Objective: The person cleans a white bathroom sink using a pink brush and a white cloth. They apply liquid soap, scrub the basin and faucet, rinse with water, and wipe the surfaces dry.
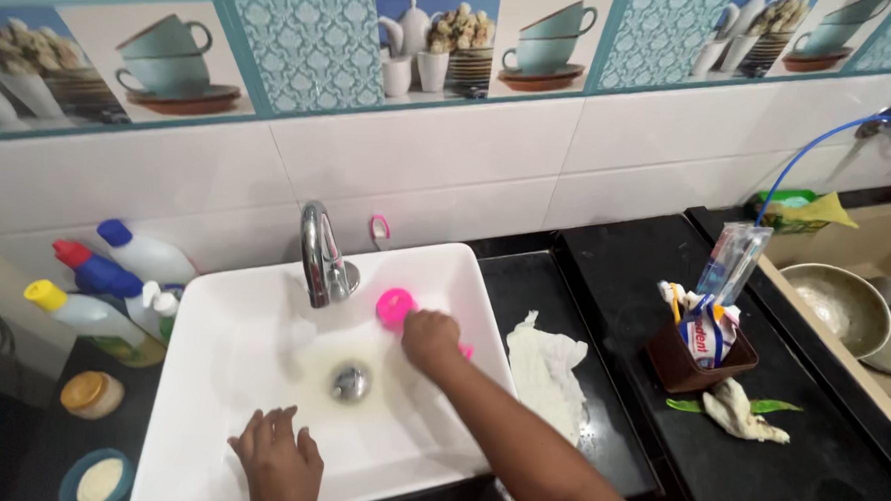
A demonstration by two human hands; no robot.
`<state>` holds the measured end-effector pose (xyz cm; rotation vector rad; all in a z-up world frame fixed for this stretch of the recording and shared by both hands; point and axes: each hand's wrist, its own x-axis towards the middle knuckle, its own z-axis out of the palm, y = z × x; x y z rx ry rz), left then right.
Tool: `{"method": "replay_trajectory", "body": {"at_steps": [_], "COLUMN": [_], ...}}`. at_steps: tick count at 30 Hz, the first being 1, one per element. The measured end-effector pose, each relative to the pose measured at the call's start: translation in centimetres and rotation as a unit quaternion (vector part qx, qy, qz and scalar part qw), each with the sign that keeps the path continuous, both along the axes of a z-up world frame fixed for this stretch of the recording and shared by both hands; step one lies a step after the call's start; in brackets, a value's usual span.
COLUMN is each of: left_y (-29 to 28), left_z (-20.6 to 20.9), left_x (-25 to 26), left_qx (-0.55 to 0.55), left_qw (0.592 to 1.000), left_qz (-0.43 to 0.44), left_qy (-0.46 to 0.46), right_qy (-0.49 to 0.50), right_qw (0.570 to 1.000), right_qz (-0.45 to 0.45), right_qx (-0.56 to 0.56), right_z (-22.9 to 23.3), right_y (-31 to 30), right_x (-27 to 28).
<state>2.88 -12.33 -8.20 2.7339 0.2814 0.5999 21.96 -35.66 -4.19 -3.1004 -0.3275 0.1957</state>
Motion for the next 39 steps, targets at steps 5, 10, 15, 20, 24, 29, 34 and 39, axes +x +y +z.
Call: {"method": "replay_trajectory", "body": {"at_steps": [5,10,15,20,24,29,34,39], "left_y": [-0.1,-0.2,-1.1,-1.2,-1.1,-0.9,-1.2,-1.0], "left_z": [0.5,1.2,2.9,5.0,6.0,7.5,7.8,6.9], "left_x": [1.0,0.8,0.3,0.0,-0.9,-1.6,-1.7,-1.3], "left_qx": [0.002,0.005,-0.037,-0.073,-0.115,-0.138,-0.156,-0.146], "left_qw": [1.0,1.0,0.999,0.997,0.984,0.972,0.974,0.981], "left_qz": [0.016,0.007,-0.009,0.0,0.019,0.038,0.035,0.019], "left_qy": [-0.016,0.009,0.0,-0.037,-0.137,-0.186,-0.157,-0.124], "right_qy": [0.171,0.16,0.062,-0.06,-0.016,0.161,0.141,-0.063], "right_qw": [0.973,0.963,0.992,0.976,0.958,0.933,0.932,0.975], "right_qz": [0.109,0.216,0.066,0.147,0.224,0.304,0.335,0.143], "right_qx": [0.109,0.032,-0.086,0.148,0.18,0.104,0.001,-0.16], "right_z": [2.9,6.6,6.2,-0.3,-1.5,3.1,5.2,3.6], "right_y": [1.6,-3.8,-10.9,-0.5,11.9,14.9,2.6,-10.0], "right_x": [-7.8,-14.0,-9.7,-7.5,-9.0,-11.8,-12.0,-4.3]}}
